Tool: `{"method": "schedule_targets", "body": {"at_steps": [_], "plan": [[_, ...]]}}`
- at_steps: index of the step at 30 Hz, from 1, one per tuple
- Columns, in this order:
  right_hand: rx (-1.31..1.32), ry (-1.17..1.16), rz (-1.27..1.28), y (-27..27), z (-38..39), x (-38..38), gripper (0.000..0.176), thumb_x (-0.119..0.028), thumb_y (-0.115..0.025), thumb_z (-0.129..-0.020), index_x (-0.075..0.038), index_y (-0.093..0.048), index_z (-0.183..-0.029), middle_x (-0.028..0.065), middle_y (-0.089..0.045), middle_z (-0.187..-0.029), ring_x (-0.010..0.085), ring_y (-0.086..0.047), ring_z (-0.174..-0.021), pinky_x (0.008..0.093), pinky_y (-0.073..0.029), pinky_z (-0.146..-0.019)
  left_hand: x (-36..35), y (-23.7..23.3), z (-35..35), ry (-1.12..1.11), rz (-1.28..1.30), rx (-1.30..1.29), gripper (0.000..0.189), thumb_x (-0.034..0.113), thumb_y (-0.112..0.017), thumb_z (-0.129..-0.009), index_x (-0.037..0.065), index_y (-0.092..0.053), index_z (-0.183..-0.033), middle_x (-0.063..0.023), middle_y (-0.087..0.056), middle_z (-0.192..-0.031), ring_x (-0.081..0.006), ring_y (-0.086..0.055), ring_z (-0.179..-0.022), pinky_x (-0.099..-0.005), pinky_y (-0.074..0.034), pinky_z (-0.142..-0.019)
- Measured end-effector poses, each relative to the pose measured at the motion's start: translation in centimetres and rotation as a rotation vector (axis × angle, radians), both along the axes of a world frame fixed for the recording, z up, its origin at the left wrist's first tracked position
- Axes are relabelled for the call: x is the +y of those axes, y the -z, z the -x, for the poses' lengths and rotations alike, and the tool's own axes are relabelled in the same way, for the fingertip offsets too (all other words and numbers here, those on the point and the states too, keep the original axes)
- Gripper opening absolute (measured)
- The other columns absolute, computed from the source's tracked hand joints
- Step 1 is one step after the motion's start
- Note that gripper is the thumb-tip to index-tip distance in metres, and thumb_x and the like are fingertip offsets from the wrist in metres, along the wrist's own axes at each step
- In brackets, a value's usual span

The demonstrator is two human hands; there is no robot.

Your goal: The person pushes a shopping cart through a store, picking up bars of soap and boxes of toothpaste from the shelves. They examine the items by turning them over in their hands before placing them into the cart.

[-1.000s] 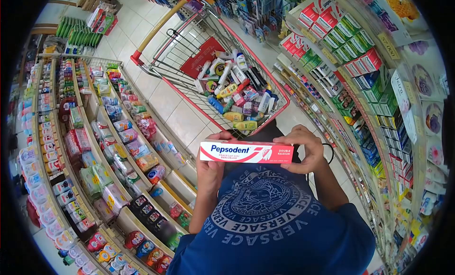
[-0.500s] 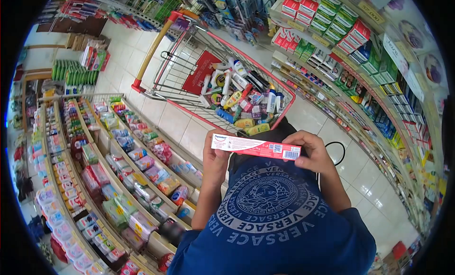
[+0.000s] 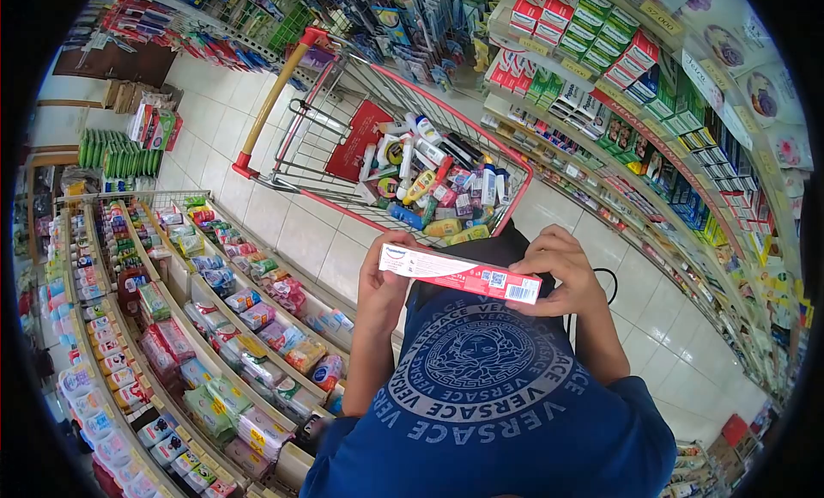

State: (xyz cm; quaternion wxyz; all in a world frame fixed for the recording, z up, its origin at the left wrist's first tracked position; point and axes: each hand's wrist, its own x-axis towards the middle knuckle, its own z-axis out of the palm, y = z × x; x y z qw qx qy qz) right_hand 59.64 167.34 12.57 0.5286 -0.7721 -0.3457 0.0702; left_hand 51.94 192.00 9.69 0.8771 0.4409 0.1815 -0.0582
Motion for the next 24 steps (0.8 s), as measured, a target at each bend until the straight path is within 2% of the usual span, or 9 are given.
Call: {"method": "schedule_targets", "body": {"at_steps": [1, 7, 9, 12, 16, 20, 21, 23, 24], "plan": [[-0.002, 0.0, 0.003, 0.0, 0.0, 0.1, 0.039, -0.021, -0.081, -0.055, -0.01, -0.066, -0.09, -0.0002, -0.058, -0.07, 0.0175, -0.053, -0.064, 0.0299, -0.038, -0.064, 0.0, -0.5, -0.1, -0.024, 0.117, 0.03, 0.071, 0.043, -0.068, -0.074, 0.004, -0.039, -0.125, -0.0079, -0.05, -0.109, -0.0188, -0.05, -0.105, -0.0349, -0.038, -0.092], [-0.095, -0.023, -0.059, 0.6, 0.2, 1.4, 0.041, -0.022, -0.081, -0.053, -0.01, -0.066, -0.088, -0.0001, -0.057, -0.067, 0.0168, -0.053, -0.062, 0.0299, -0.037, -0.062, 0.8, 0.2, 0.3, -0.082, 0.166, 0.059, 0.082, 0.042, -0.07, -0.072, 0.003, -0.031, -0.134, -0.0074, -0.048, -0.118, -0.0191, -0.048, -0.111, -0.0369, -0.037, -0.095], [-0.087, -0.069, -0.067, 0.5, 0.0, 1.5, 0.04, -0.02, -0.081, -0.053, -0.01, -0.066, -0.088, -0.0006, -0.056, -0.066, 0.0166, -0.053, -0.062, 0.0303, -0.036, -0.061, 1.0, 1.0, 0.7, -0.085, 0.217, 0.002, 0.082, 0.035, -0.073, -0.071, 0.003, -0.03, -0.134, -0.0073, -0.048, -0.119, -0.019, -0.047, -0.112, -0.0373, -0.037, -0.096], [-0.016, -0.08, -0.148, 0.6, 0.1, 2.2, 0.041, -0.021, -0.083, -0.054, -0.01, -0.065, -0.088, -0.0008, -0.055, -0.066, 0.0172, -0.054, -0.063, 0.0309, -0.036, -0.06, 1.2, 2.0, 1.9, -0.134, 0.257, 0.016, 0.077, 0.01, -0.075, -0.068, 0.016, -0.035, -0.133, -0.0041, -0.048, -0.108, -0.0175, -0.052, -0.099, -0.0336, -0.046, -0.085], [0.076, -0.118, -0.228, 1.1, 0.5, 3.5, 0.047, -0.023, -0.085, -0.052, -0.01, -0.062, -0.091, 0.0003, -0.058, -0.071, 0.018, -0.055, -0.065, 0.0315, -0.038, -0.06, 0.5, 2.2, 1.4, 0.051, 0.326, -0.074, 0.07, 0.016, -0.076, -0.067, 0.021, -0.042, -0.128, -0.0076, -0.049, -0.113, -0.0251, -0.051, -0.105, -0.0367, -0.047, -0.086], [0.211, -0.144, -0.125, 1.2, 0.2, 3.6, 0.045, -0.021, -0.082, -0.058, -0.008, -0.06, -0.096, 0.0042, -0.061, -0.082, 0.0206, -0.057, -0.073, 0.0319, -0.041, -0.064, -0.3, 1.5, 1.5, -0.059, 0.458, -0.053, 0.057, 0.029, -0.075, -0.065, 0.02, -0.049, -0.116, -0.0062, -0.054, -0.113, -0.0258, -0.052, -0.108, -0.0413, -0.045, -0.089], [0.209, -0.172, -0.133, 1.1, 0.1, 3.8, 0.045, -0.021, -0.082, -0.058, -0.008, -0.06, -0.096, 0.0042, -0.061, -0.082, 0.0206, -0.057, -0.073, 0.0319, -0.041, -0.064, -0.3, 1.8, 1.7, -0.105, 0.339, -0.002, 0.06, 0.035, -0.075, -0.064, 0.016, -0.049, -0.115, -0.0059, -0.055, -0.112, -0.0237, -0.054, -0.105, -0.042, -0.043, -0.091], [0.506, -0.041, 0.089, 0.4, -0.2, 4.7, 0.041, -0.019, -0.076, -0.066, -0.005, -0.059, -0.1, 0.0082, -0.06, -0.093, 0.0223, -0.058, -0.082, 0.0333, -0.044, -0.074, 0.1, 2.2, 1.3, -0.104, 0.209, 0.009, 0.063, 0.042, -0.074, -0.064, 0.01, -0.049, -0.112, -0.0069, -0.053, -0.115, -0.0221, -0.054, -0.104, -0.0406, -0.043, -0.091], [0.58, -0.046, 0.147, 0.1, -0.4, 5.2, 0.05, -0.013, -0.074, -0.068, -0.002, -0.051, -0.111, 0.0081, -0.058, -0.096, 0.0166, -0.056, -0.087, 0.0287, -0.043, -0.077, 0.0, 1.8, 1.1, -0.169, 0.129, 0.06, 0.062, 0.046, -0.071, -0.067, 0.006, -0.05, -0.11, -0.0087, -0.053, -0.116, -0.0196, -0.057, -0.099, -0.0349, -0.048, -0.082]]}}
